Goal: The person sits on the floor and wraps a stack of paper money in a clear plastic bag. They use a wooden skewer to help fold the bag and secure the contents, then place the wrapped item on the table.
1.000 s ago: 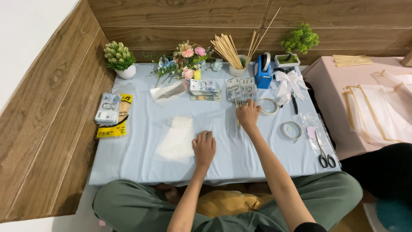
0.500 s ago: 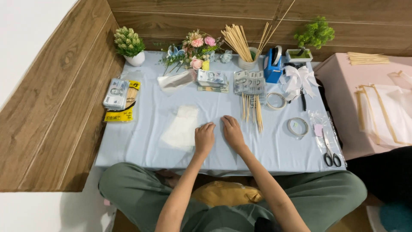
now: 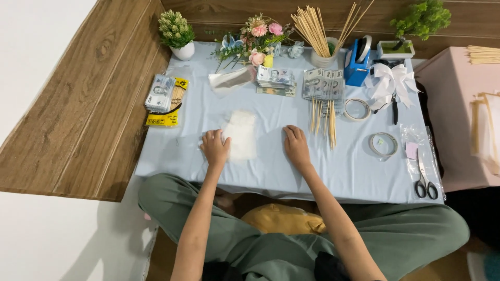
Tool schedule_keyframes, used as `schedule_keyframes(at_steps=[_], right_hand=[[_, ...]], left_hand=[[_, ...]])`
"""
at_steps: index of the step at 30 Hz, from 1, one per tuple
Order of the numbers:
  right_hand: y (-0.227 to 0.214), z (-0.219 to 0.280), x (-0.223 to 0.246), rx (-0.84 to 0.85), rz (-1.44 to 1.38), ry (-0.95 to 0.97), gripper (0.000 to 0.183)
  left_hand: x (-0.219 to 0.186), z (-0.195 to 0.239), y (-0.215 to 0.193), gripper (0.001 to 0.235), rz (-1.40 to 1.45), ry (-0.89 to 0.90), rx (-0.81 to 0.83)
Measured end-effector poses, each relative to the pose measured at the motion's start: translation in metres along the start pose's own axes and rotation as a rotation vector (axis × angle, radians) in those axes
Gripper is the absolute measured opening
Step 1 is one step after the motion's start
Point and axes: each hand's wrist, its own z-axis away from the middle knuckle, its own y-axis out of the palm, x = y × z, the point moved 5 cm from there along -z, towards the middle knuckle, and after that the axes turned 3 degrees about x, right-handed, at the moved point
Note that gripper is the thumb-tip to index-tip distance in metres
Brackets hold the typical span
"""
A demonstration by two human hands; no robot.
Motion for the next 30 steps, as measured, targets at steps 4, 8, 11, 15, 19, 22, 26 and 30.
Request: schedule_keyframes(at_steps=[4,8,11,15,19,22,26,30], right_hand=[[0.003,0.000,-0.003,0.005,0.009,0.001,0.033],[0.002,0.001,-0.002,-0.003,0.003,-0.008,0.032],[-0.001,0.000,0.000,-0.003,0.000,-0.003,0.032],[0.003,0.001,-0.004,0.005,-0.002,0.002,0.032],[0.000,0.002,0.001,0.006,0.013,0.001,0.033],[-0.002,0.001,0.002,0.006,0.009,0.007,0.032],[-0.001,0.001,0.001,0.001,0.017,-0.005,0.033],[-0.001,0.001,0.001,-0.001,0.025,-0.008,0.032]], left_hand=[[0.001,-0.006,0.004,0.033,0.016,-0.034,0.006],[-0.014,-0.001,-0.013,0.033,-0.063,0.015,-0.027],[-0.018,-0.001,-0.020,0.047,-0.007,-0.007,-0.025],[-0.004,-0.010,-0.009,0.061,0.218,-0.077,0.043],[-0.002,-0.015,-0.009,0.072,0.372,-0.089,0.096],[0.002,-0.019,-0.009,0.067,0.371,-0.078,0.146],[0.036,-0.039,0.024,0.052,0.528,-0.162,0.251],[0.058,-0.053,0.051,0.023,0.901,-0.192,0.360]])
